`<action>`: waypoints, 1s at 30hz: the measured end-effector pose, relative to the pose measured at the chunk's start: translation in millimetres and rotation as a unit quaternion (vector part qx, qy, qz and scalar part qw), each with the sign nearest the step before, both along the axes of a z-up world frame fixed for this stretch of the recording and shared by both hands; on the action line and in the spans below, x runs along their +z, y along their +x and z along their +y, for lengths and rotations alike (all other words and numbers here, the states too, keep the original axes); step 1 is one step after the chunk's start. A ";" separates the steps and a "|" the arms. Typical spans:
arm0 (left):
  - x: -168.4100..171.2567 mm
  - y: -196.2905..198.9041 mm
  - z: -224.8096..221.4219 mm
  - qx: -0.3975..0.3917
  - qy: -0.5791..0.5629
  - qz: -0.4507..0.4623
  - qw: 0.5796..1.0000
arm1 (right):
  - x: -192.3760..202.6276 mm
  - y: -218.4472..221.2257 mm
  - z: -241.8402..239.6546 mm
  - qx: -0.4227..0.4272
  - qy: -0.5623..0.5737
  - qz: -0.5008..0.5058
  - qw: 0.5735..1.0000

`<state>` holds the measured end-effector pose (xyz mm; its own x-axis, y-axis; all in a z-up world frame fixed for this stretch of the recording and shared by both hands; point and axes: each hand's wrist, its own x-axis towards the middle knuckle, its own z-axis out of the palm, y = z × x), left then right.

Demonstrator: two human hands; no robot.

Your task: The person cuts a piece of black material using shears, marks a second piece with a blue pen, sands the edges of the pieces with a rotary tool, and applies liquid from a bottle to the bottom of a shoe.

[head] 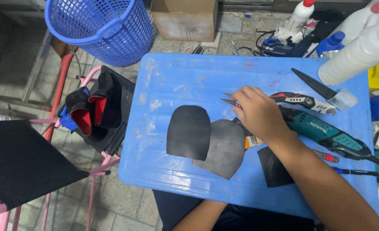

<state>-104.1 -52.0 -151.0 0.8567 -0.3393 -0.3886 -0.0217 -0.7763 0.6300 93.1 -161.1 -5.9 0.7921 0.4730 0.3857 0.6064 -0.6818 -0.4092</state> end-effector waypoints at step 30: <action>154.4 210.8 205.8 0.009 -0.092 -0.102 0.990 | 12.9 -119.8 -91.3 -0.101 0.007 0.171 0.980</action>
